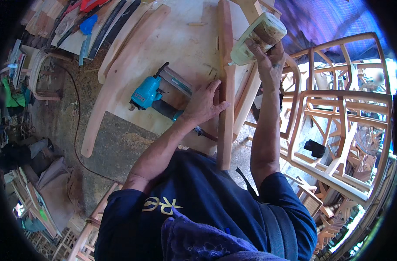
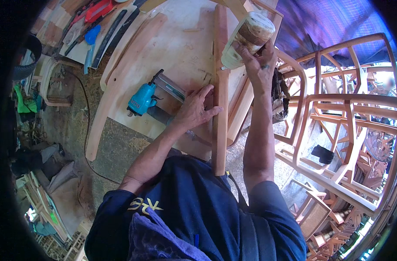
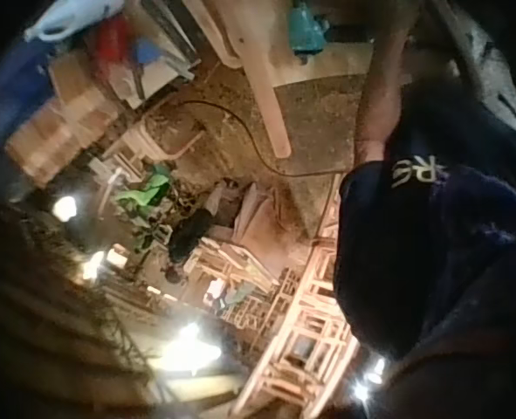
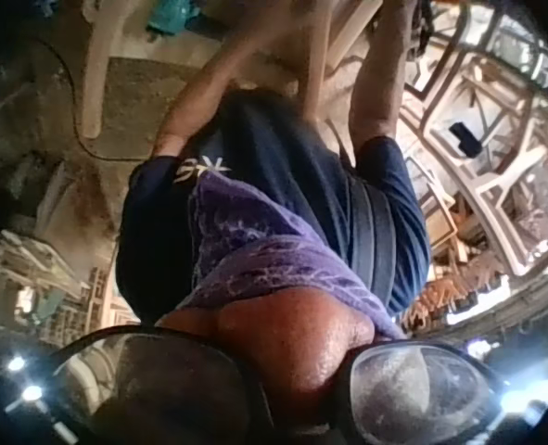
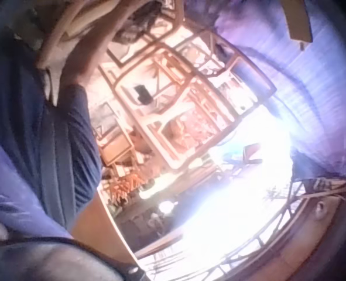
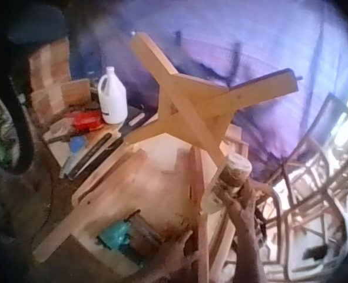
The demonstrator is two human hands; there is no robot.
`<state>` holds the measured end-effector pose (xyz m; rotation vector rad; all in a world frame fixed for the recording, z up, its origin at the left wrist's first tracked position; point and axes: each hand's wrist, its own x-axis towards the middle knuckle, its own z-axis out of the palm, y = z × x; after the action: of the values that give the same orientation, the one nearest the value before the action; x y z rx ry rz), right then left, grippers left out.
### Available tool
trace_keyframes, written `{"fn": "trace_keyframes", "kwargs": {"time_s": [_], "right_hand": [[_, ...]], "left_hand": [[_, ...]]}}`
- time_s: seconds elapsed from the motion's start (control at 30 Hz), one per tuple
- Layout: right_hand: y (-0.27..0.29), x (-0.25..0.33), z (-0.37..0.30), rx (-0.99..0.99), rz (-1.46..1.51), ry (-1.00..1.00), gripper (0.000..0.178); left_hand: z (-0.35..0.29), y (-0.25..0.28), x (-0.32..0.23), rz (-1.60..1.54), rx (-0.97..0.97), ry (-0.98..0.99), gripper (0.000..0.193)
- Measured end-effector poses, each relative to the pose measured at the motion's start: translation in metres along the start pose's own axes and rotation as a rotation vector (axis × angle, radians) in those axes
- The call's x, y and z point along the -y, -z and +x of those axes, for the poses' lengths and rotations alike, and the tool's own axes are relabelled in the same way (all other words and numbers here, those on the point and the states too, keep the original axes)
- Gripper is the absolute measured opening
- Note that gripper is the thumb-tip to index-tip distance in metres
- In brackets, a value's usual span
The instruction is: Assemble wooden chair components using glue and a pneumatic nail gun.
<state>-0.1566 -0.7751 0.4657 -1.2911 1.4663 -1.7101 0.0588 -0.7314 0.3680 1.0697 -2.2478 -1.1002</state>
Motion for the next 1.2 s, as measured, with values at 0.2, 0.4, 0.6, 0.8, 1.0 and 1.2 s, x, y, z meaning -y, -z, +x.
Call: {"fn": "trace_keyframes", "kwargs": {"time_s": [0.2,0.4,0.6,0.8,1.0,1.2], "right_hand": [[-0.003,0.004,-0.003,-0.013,0.04,0.003,0.052],[-0.004,0.006,-0.006,-0.037,-0.014,-0.015,0.051],[0.0,0.002,-0.013,-0.077,0.01,-0.028,0.05],[0.001,-0.009,-0.01,-0.083,-0.011,0.013,0.056],[-0.015,-0.005,-0.012,-0.043,0.027,0.031,0.051],[-0.002,-0.003,-0.029,-0.049,-0.038,-0.05,0.052]], "left_hand": [[0.001,0.002,-0.001,0.003,0.0,-0.077,0.082],[0.002,0.003,0.001,-0.007,0.025,-0.075,0.082],[0.001,-0.003,0.005,-0.025,-0.014,-0.044,0.085],[0.002,-0.002,0.003,0.005,-0.015,-0.054,0.084],[0.002,0.0,0.002,-0.055,0.01,-0.019,0.084],[0.0,-0.002,0.003,-0.04,0.007,-0.033,0.085]]}}
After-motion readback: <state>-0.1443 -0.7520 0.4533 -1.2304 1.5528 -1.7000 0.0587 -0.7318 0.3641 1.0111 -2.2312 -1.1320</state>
